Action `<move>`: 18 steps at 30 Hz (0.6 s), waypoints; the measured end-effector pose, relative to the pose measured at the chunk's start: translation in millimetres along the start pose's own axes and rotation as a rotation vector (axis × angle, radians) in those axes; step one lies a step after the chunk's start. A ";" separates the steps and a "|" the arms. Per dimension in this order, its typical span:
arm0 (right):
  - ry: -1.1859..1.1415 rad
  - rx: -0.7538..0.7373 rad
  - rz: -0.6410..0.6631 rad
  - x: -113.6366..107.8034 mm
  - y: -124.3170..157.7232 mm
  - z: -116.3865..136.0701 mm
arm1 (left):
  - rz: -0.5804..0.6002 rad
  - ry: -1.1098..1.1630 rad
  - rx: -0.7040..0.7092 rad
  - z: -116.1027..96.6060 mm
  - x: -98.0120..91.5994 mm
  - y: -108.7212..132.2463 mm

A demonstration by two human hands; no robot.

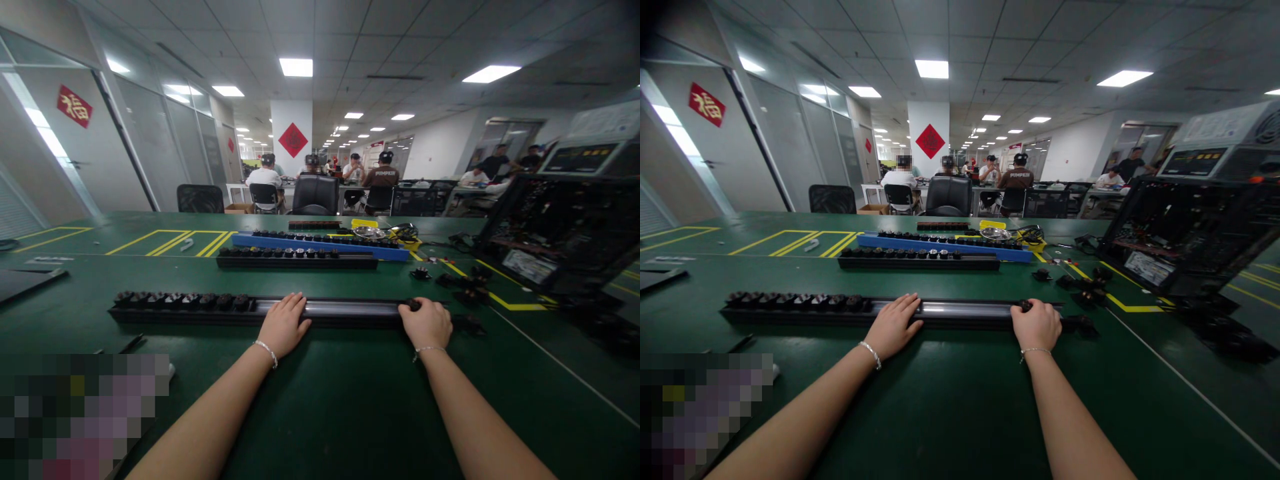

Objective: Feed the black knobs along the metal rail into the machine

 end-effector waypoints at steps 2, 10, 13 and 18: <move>-0.003 0.007 0.003 -0.2 -0.6 -1.5 | -0.002 -0.004 0.002 0.1 -0.3 0.2; -0.004 0.026 0.019 -2.9 -0.9 -3.1 | 0.007 -0.007 0.002 1.2 1.6 -0.9; -0.005 0.028 0.018 -3.5 -1.0 -4.0 | 0.006 0.000 0.000 1.2 1.9 -0.8; -0.003 0.026 0.003 -4.3 -1.7 -6.5 | 0.004 0.004 0.004 1.4 1.4 -0.2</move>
Point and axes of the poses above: each hand's wrist, its own y-axis away from the middle knuckle, its own x-axis out of the palm, z = x × y, the point moved 6 cm from there along -y, towards the middle knuckle, and after that the axes turned 12 degrees about -x, right-handed, at the moved point
